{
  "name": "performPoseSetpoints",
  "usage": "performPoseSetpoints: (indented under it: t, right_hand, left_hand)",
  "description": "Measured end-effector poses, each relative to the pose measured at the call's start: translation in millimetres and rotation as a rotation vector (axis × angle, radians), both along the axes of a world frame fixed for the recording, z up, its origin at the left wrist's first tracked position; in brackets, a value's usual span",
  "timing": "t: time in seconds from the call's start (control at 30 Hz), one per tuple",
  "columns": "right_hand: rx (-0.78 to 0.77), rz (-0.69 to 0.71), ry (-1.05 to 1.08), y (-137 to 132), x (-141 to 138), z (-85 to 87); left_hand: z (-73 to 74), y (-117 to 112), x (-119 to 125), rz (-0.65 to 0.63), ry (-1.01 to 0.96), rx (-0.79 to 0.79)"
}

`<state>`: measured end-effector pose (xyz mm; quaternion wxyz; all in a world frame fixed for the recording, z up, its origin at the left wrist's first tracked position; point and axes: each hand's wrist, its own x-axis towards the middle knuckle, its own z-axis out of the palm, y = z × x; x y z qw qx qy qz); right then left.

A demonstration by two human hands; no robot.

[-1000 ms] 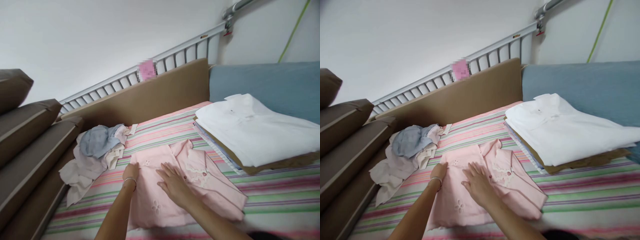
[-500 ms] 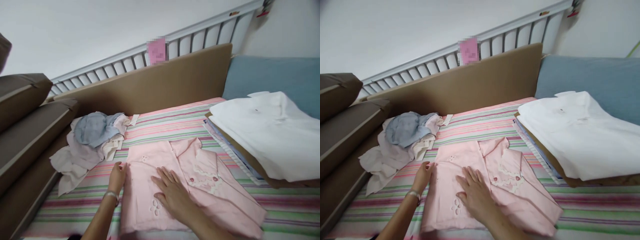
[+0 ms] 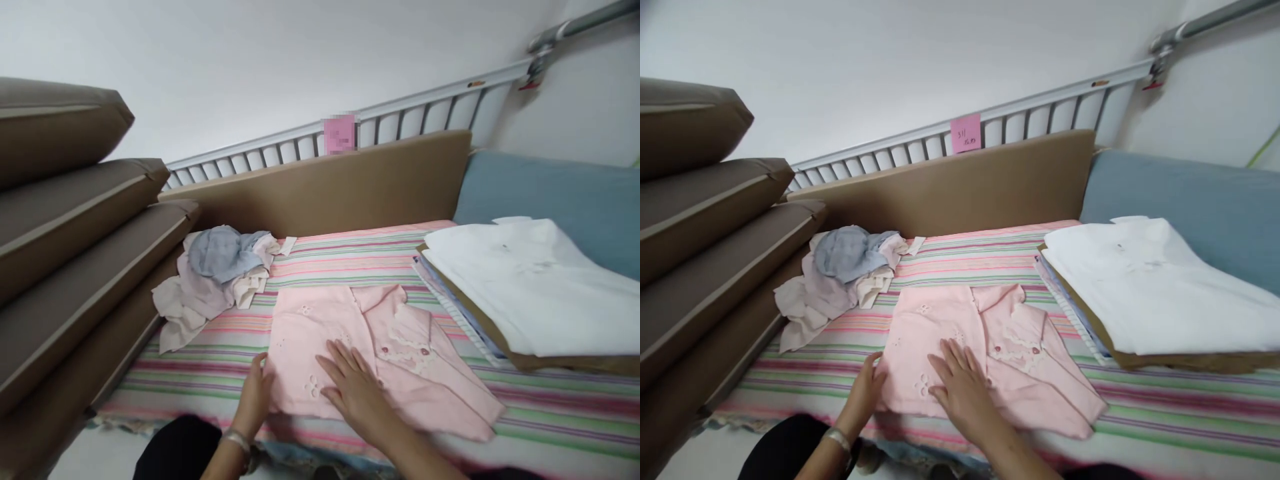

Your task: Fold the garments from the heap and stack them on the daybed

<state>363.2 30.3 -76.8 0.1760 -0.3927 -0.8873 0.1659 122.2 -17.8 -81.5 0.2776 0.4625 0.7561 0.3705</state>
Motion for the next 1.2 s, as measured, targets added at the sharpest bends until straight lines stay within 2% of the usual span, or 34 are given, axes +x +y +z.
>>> performPoseSetpoints:
  t: [0.07, 0.1, 0.17, 0.23, 0.3, 0.4, 0.47, 0.57, 0.63, 0.73, 0.8, 0.9, 1.03, 1.13, 1.2]
  right_hand:
    - [-0.019, 0.027, -0.007, -14, 2, 0.9]
    - [-0.029, 0.039, -0.01, -19, 4, 1.5]
    - [-0.035, 0.04, -0.009, -25, 8, 3.1]
    - [-0.017, -0.003, -0.001, -26, 14, 4.6]
    - [0.024, -0.079, 0.005, -22, 18, 4.8]
    - [0.1, -0.167, 0.003, -13, 20, -1.1]
    - [0.137, -0.185, -0.012, -9, 18, -9.3]
    - [0.163, -0.178, -0.043, -5, 16, -22.5]
    - [0.165, -0.168, -0.06, -4, 15, -27.3]
    - [0.145, -0.144, -0.08, -5, 16, -26.5]
    - [0.123, -0.141, -0.087, -5, 16, -23.0]
    - [0.088, -0.156, -0.085, -7, 16, -17.5]
    - [0.044, -0.16, -0.056, -10, 15, -8.6]
    - [-0.004, -0.168, -0.015, -12, 16, 0.5]
    - [-0.021, -0.177, 0.012, -16, 19, 5.3]
  left_hand:
    - [-5.5, -6, -17, -0.021, -0.172, -0.011]
    - [-6.0, -9, -25, -0.05, -0.184, -0.057]
    - [-1.3, -12, -33, -0.097, -0.081, -0.147]
    - [9.9, -8, -32, -0.104, 0.116, -0.132]
    - [23.5, 4, -17, -0.127, 0.319, -0.01]
    - [37.0, 35, 26, -0.298, 0.565, 0.181]
    - [36.6, 59, 56, -0.403, 0.649, 0.215]
    - [23.0, 85, 80, -0.413, 0.733, 0.145]
    - [9.2, 92, 76, -0.364, 0.765, 0.079]
    - [-9.0, 91, 50, -0.262, 0.79, 0.045]
    - [-16.1, 90, 34, -0.227, 0.789, 0.033]
    - [-19.7, 92, 21, -0.256, 0.77, 0.005]
    - [-19.4, 96, 17, -0.26, 0.721, 0.037]
    - [-19.6, 86, 12, -0.191, 0.612, 0.195]
    - [-21.9, 72, 5, -0.088, 0.434, 0.273]
